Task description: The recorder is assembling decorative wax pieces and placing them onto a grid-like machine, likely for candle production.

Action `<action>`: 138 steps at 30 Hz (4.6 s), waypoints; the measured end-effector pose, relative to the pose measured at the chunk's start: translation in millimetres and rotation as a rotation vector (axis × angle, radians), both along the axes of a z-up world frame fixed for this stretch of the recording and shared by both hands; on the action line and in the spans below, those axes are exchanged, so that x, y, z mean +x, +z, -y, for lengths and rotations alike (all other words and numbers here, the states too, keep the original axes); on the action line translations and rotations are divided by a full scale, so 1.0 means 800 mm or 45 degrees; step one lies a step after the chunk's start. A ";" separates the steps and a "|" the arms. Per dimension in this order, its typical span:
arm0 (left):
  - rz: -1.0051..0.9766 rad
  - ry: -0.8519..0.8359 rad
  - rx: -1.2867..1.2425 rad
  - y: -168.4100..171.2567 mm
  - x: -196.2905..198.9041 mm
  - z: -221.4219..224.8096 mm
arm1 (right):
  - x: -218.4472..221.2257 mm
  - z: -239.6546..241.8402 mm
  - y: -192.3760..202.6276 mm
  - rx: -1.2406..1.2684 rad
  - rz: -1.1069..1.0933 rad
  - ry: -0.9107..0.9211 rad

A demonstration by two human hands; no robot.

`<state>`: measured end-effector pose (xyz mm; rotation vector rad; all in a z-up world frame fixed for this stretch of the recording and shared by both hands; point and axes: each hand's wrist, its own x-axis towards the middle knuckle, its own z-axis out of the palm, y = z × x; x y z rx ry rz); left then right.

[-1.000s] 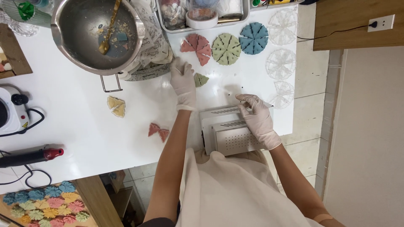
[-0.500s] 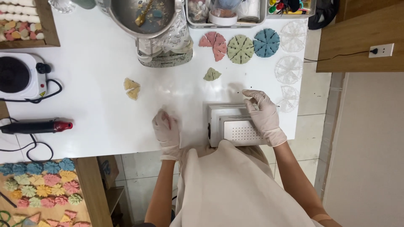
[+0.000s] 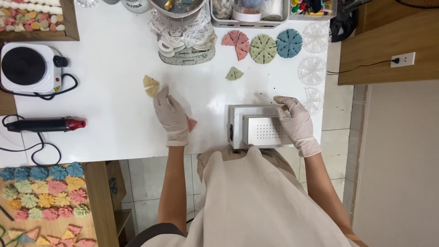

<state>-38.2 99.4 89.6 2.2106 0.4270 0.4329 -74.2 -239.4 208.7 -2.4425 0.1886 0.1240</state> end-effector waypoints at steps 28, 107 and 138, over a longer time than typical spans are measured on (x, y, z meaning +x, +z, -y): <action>-0.735 -0.496 0.353 -0.033 -0.087 -0.058 | -0.012 -0.020 -0.011 -0.090 -0.094 0.171; 0.018 -0.623 -0.482 0.172 0.030 0.294 | 0.056 -0.028 0.074 0.444 0.566 -0.221; -0.163 -1.065 -1.655 0.200 0.038 0.250 | 0.045 -0.012 0.126 0.787 0.583 -0.326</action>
